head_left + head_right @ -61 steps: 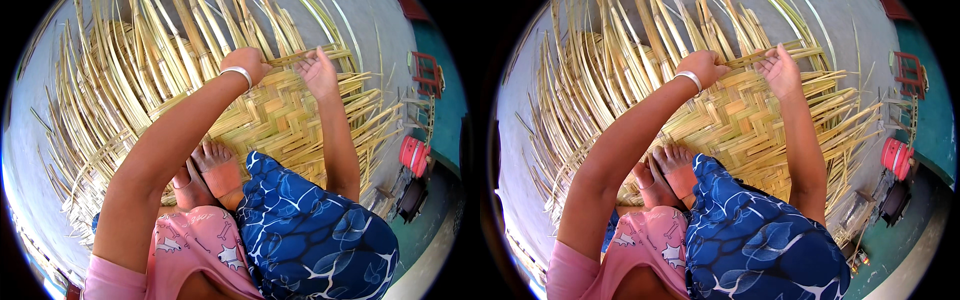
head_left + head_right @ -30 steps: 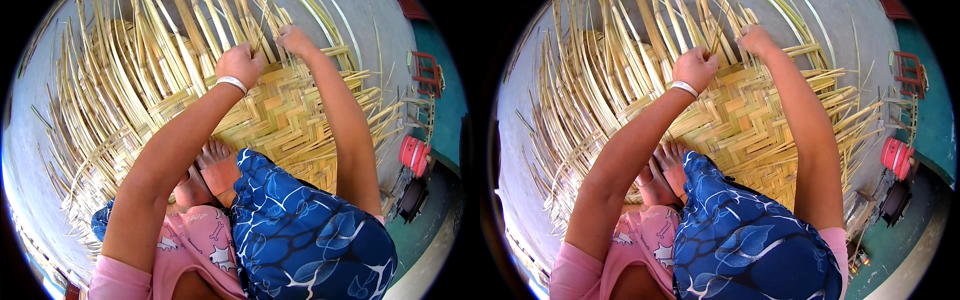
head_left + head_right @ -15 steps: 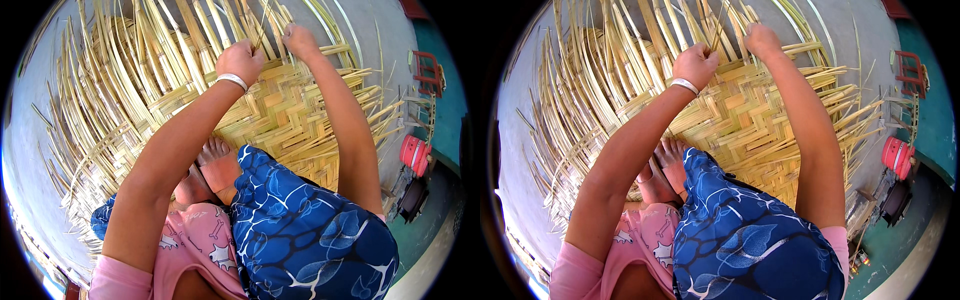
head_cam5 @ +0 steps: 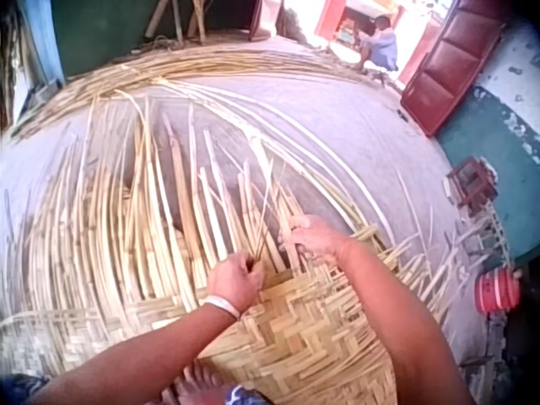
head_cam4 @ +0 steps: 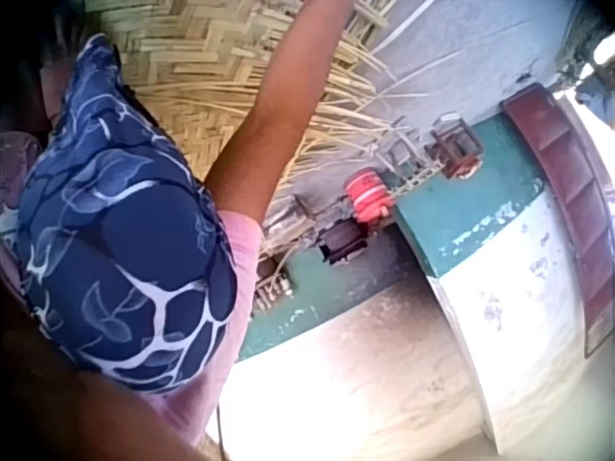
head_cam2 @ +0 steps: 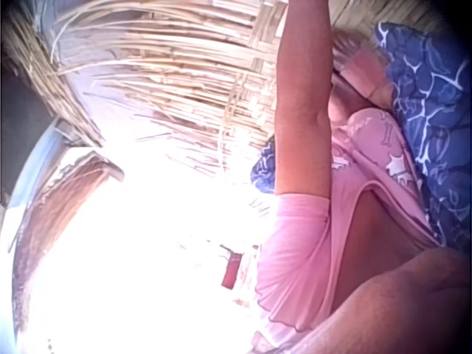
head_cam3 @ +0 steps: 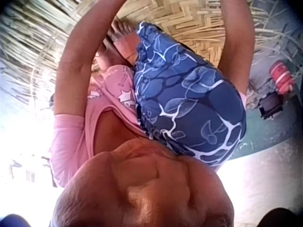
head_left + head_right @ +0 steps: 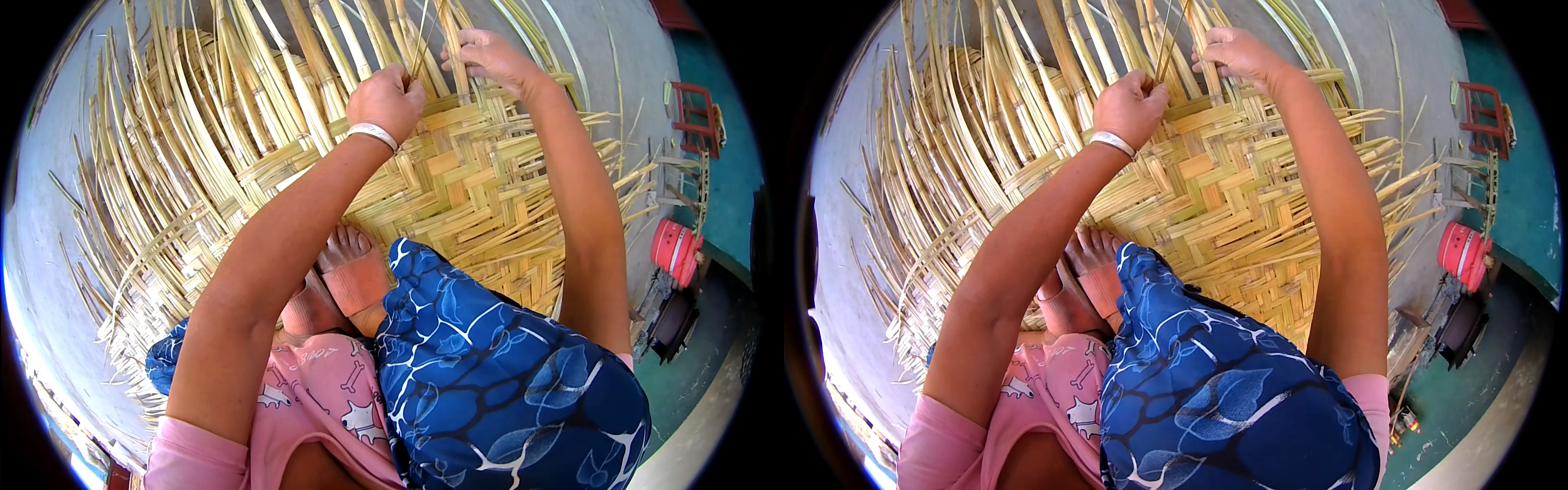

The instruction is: The person weaves a basket by hand using thin bamboo strips. They interlace the strips in a consistent pattern, gradually building up the structure of the basket while sitting on the floor.

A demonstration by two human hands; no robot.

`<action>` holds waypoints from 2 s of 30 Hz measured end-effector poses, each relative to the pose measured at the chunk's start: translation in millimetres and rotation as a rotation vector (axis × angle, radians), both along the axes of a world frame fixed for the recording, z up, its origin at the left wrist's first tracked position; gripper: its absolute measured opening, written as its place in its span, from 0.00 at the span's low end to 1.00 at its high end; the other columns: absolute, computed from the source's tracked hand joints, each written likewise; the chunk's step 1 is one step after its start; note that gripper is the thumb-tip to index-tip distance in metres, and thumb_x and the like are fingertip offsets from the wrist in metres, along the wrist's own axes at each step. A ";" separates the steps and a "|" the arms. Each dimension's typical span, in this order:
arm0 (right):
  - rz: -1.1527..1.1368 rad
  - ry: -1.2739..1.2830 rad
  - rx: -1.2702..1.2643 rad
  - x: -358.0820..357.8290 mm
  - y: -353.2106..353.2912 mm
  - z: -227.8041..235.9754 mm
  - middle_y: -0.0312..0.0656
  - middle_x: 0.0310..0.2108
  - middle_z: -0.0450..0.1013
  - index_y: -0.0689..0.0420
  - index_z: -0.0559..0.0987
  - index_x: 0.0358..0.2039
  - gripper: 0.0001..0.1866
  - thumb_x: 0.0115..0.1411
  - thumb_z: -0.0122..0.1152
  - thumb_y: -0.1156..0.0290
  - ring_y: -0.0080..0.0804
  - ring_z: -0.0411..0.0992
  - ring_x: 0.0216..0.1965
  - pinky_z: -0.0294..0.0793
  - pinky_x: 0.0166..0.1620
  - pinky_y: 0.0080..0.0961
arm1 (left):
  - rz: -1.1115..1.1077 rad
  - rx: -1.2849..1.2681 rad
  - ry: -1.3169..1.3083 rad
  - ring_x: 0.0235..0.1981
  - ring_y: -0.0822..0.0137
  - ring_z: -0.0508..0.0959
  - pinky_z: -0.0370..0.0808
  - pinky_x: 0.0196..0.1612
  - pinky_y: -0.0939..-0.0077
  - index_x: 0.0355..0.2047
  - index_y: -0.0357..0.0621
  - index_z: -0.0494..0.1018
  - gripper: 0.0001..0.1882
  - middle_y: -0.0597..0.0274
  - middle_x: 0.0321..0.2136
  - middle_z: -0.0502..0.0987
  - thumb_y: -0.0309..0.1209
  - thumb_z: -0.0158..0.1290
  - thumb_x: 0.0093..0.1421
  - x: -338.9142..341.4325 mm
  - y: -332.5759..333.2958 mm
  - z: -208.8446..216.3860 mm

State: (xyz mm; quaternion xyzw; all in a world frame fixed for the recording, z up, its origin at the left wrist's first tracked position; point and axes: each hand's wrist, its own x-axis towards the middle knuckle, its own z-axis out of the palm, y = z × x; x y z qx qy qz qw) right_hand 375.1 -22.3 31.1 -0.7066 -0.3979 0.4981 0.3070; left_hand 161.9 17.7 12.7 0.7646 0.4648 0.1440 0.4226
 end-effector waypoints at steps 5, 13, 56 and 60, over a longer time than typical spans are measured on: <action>-0.056 -0.011 -0.134 -21.3 12.2 17.7 0.37 0.39 0.72 0.58 0.68 0.53 0.30 0.52 0.64 0.58 0.23 0.70 0.36 0.70 0.40 0.23 | 0.062 0.000 -0.046 0.27 0.52 0.78 0.74 0.33 0.62 0.24 0.44 0.74 0.11 0.52 0.22 0.78 0.39 0.52 0.51 -2.8 -1.2 3.5; -0.024 0.057 -0.034 -9.3 8.1 -18.3 0.32 0.34 0.71 0.58 0.73 0.49 0.27 0.50 0.67 0.62 0.20 0.67 0.33 0.67 0.39 0.21 | 0.188 -0.084 -0.117 0.25 0.54 0.77 0.74 0.32 0.65 0.24 0.42 0.74 0.11 0.52 0.20 0.77 0.38 0.51 0.51 -1.2 -5.6 2.3; -0.172 0.051 -0.092 -24.0 24.2 -14.7 0.39 0.32 0.73 0.59 0.73 0.40 0.18 0.50 0.63 0.64 0.27 0.73 0.32 0.75 0.36 0.30 | 0.220 -0.041 -0.131 0.22 0.60 0.78 0.74 0.30 0.70 0.25 0.38 0.74 0.12 0.53 0.20 0.77 0.37 0.52 0.53 0.4 -9.5 1.3; -0.033 0.031 -0.154 -21.6 30.9 -20.3 0.39 0.31 0.73 0.57 0.73 0.38 0.15 0.52 0.62 0.64 0.25 0.71 0.30 0.71 0.33 0.28 | 0.215 0.021 -0.164 0.22 0.59 0.77 0.74 0.30 0.69 0.24 0.38 0.74 0.13 0.54 0.19 0.77 0.37 0.52 0.53 -2.9 -13.6 1.8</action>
